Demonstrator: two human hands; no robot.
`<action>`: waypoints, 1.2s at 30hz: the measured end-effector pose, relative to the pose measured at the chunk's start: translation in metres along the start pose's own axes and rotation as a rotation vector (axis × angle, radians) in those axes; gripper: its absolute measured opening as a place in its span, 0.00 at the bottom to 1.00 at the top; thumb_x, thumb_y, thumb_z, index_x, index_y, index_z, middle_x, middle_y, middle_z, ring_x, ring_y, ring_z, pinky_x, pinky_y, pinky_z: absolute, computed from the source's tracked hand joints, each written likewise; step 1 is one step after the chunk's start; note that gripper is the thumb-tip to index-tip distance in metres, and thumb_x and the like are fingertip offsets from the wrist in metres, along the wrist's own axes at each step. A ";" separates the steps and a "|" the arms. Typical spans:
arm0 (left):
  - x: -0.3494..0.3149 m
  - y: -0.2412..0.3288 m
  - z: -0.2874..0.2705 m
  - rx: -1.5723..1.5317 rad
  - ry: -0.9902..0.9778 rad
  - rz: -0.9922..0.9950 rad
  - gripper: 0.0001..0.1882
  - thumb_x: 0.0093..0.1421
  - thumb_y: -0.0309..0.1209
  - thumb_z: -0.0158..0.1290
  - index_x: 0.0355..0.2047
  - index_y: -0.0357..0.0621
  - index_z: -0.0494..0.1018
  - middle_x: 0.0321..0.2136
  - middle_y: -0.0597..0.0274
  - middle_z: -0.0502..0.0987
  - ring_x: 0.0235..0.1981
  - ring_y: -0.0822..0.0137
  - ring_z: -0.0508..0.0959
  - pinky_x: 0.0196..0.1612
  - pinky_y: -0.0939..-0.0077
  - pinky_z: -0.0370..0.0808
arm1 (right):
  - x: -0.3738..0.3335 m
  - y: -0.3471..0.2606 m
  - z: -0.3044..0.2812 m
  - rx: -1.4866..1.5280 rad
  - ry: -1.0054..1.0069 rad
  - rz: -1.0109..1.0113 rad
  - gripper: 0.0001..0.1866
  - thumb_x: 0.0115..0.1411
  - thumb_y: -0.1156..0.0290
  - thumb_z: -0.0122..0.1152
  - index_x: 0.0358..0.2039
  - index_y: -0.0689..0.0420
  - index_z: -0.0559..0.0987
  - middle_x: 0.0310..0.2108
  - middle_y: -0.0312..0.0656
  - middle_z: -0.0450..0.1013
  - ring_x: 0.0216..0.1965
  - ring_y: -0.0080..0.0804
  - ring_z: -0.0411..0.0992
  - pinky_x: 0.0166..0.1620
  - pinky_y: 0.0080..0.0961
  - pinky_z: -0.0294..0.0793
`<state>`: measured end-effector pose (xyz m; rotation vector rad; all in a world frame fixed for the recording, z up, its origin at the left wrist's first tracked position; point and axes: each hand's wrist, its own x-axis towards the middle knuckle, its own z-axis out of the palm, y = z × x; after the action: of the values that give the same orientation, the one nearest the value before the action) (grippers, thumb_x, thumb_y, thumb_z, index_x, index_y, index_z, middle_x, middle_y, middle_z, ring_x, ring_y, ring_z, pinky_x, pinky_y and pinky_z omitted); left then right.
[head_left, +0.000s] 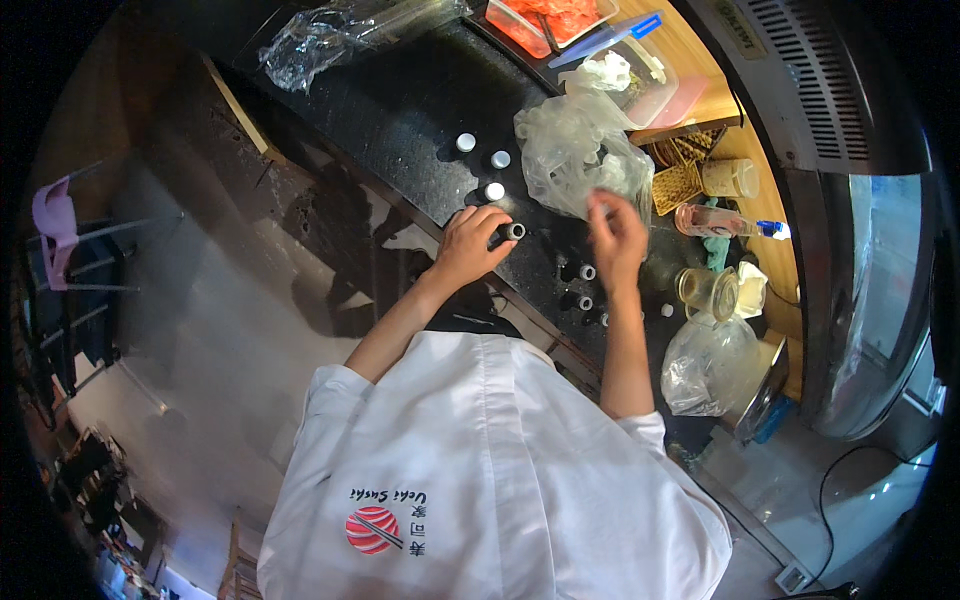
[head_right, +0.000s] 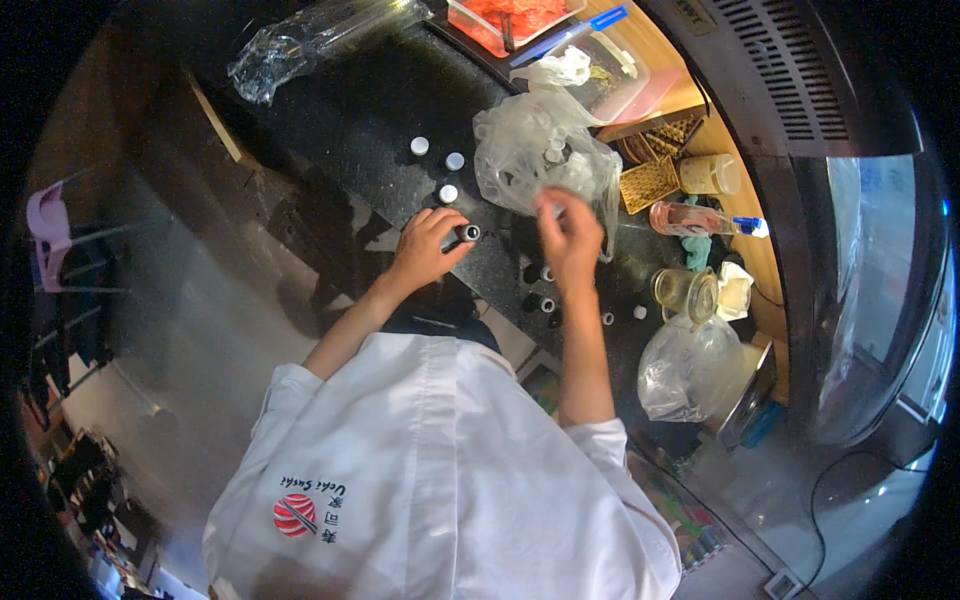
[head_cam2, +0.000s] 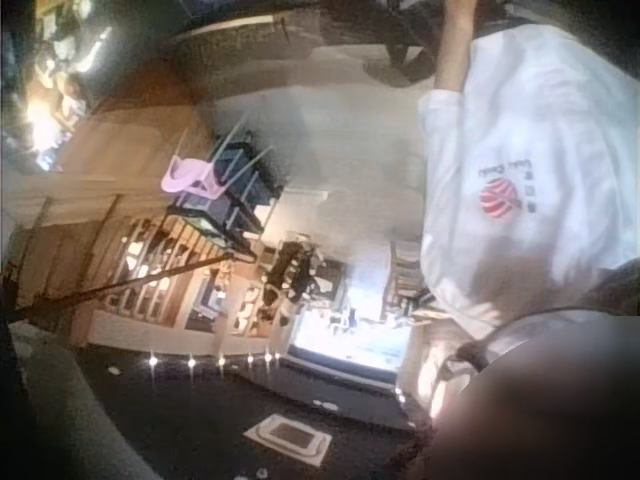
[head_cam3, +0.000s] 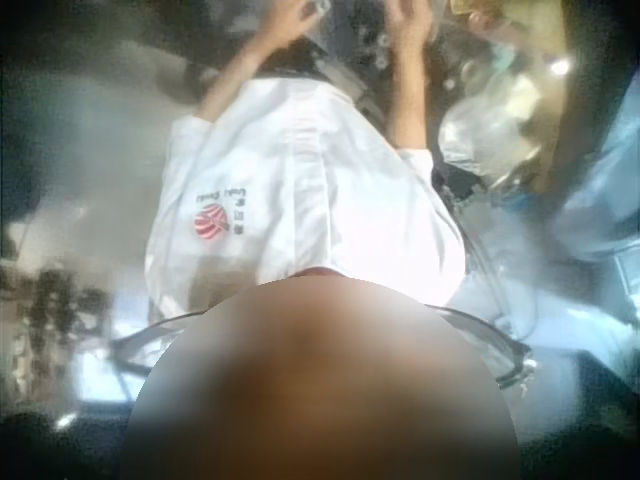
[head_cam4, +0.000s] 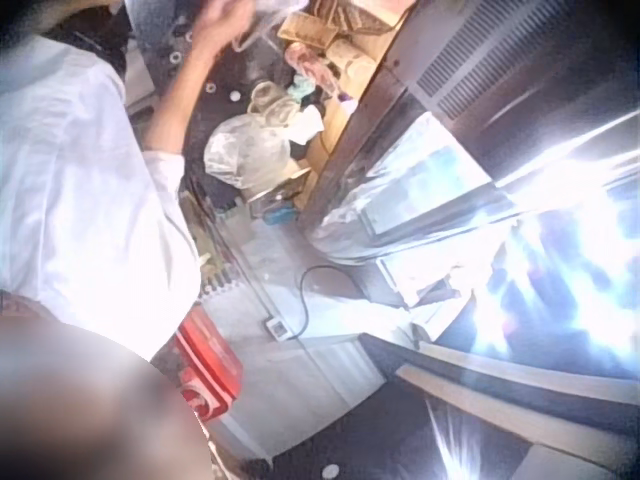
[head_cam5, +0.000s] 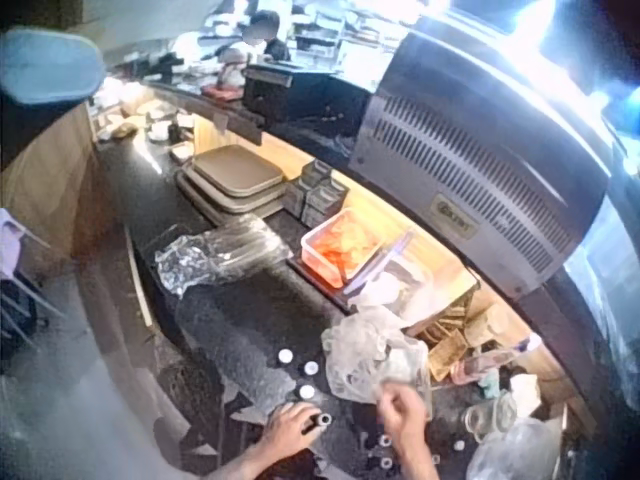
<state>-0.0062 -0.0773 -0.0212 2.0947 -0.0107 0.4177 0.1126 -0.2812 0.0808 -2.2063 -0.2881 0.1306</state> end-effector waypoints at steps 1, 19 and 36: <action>-0.001 -0.001 0.001 -0.001 0.008 -0.001 0.20 0.51 0.31 0.69 0.44 0.43 0.77 0.45 0.60 0.79 0.45 0.55 0.77 0.51 0.60 0.73 | -0.016 -0.006 0.008 0.019 -0.048 -0.107 0.08 0.63 0.72 0.67 0.42 0.58 0.83 0.44 0.40 0.82 0.37 0.26 0.78 0.35 0.22 0.75; -0.007 -0.005 0.006 -0.022 0.089 -0.010 0.20 0.49 0.30 0.69 0.43 0.46 0.79 0.43 0.66 0.79 0.44 0.59 0.76 0.49 0.62 0.74 | -0.040 -0.016 0.051 -0.450 -0.281 -0.499 0.07 0.60 0.70 0.70 0.39 0.52 0.85 0.45 0.36 0.80 0.36 0.40 0.82 0.36 0.32 0.82; -0.010 -0.011 0.004 -0.080 0.055 0.003 0.20 0.50 0.28 0.67 0.44 0.43 0.78 0.46 0.63 0.79 0.46 0.56 0.75 0.51 0.60 0.74 | -0.021 -0.040 0.052 -1.014 -0.632 -0.730 0.10 0.59 0.75 0.59 0.41 0.54 0.82 0.42 0.39 0.75 0.29 0.41 0.80 0.30 0.36 0.81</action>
<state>-0.0125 -0.0767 -0.0348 2.0044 0.0019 0.4687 0.0755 -0.2229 0.0810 -2.7787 -1.8055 0.3222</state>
